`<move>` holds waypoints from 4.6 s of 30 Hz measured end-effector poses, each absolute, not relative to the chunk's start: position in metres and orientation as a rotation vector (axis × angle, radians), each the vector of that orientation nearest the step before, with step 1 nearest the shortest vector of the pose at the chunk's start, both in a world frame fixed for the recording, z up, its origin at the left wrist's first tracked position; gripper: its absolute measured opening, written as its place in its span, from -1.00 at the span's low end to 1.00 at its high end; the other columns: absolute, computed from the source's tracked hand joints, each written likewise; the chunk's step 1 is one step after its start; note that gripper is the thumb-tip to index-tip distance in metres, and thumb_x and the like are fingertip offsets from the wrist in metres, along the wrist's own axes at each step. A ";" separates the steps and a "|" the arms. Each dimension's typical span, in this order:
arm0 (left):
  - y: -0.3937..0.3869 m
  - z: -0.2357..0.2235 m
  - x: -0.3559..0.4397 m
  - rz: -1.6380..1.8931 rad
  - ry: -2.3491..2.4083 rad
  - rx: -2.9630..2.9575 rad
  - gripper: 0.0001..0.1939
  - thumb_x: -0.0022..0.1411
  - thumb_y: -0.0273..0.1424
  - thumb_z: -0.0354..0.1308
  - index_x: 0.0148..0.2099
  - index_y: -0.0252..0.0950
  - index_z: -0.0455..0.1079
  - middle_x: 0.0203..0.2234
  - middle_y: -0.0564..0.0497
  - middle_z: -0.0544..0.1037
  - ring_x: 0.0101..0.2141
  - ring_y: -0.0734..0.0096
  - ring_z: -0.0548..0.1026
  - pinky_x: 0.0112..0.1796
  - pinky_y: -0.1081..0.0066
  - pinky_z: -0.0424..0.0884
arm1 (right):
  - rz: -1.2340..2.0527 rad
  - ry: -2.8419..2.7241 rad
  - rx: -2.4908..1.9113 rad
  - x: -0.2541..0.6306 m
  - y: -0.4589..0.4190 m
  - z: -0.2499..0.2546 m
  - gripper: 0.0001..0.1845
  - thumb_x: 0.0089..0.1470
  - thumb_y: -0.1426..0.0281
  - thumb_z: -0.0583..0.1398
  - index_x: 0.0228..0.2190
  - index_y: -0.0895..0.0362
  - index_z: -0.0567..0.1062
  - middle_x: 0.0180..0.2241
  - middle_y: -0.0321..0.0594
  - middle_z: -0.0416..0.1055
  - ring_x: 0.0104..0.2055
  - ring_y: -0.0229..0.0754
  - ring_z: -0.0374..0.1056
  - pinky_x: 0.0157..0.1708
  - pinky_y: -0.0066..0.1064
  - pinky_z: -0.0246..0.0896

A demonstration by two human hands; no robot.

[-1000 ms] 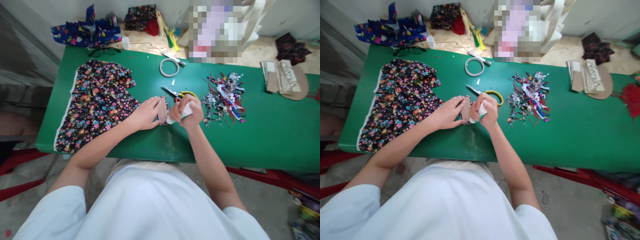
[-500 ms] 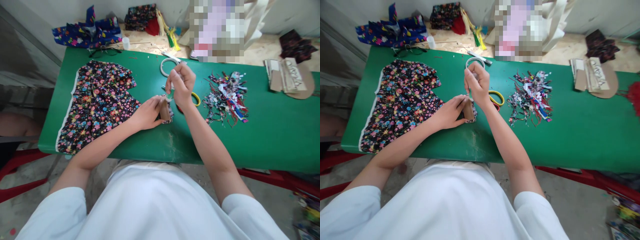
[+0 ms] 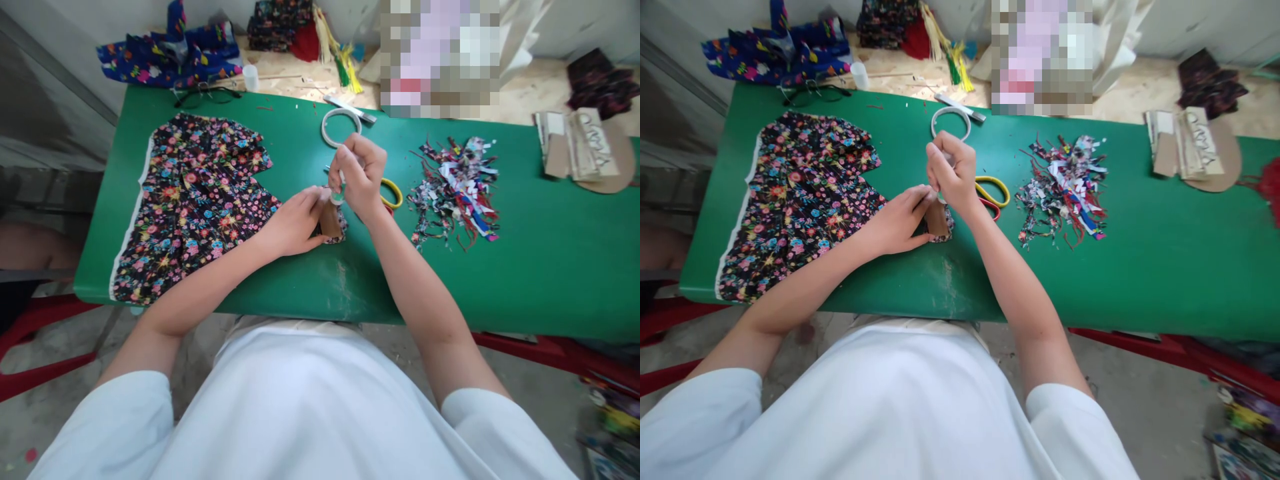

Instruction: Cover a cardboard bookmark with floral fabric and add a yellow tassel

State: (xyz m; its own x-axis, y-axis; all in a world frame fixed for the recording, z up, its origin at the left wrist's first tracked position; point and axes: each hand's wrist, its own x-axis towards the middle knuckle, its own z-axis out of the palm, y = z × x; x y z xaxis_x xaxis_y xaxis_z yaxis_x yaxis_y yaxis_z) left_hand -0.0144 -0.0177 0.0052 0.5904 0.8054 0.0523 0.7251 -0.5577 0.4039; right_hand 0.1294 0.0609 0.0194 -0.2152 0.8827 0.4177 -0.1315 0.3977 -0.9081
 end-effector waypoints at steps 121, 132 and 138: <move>-0.021 0.000 -0.010 0.566 1.398 2.512 -0.13 0.10 -0.14 0.38 0.32 -0.39 0.13 0.22 -0.44 0.34 0.24 -0.20 0.32 0.24 -0.14 0.24 | 0.611 -1.269 -1.176 0.266 0.127 -0.042 -0.51 -0.16 0.49 0.52 -0.37 -0.01 0.33 -0.49 -0.47 0.40 -0.44 -0.29 0.19 -0.39 -0.35 0.07; -0.018 0.012 -0.018 0.634 1.291 2.554 0.00 0.07 -0.07 0.39 0.38 -0.29 -0.01 0.28 -0.42 0.26 0.32 -0.27 0.26 0.28 -0.19 0.19 | 0.559 -1.408 -1.179 0.270 0.105 -0.038 -0.48 -0.10 0.51 0.44 -0.23 -0.07 0.29 -0.18 -0.26 0.41 -0.05 -0.10 0.22 0.05 -0.24 0.21; -0.018 0.019 -0.019 0.735 1.430 2.496 0.00 0.15 0.18 0.21 0.42 -0.11 -0.15 0.34 -0.33 0.18 0.38 -0.24 0.16 0.33 -0.21 0.12 | 0.493 -1.467 -1.115 0.236 0.043 0.012 -0.70 0.12 0.07 0.32 -0.24 -0.04 0.43 -0.22 -0.16 0.42 -0.10 -0.02 0.36 0.06 -0.08 0.32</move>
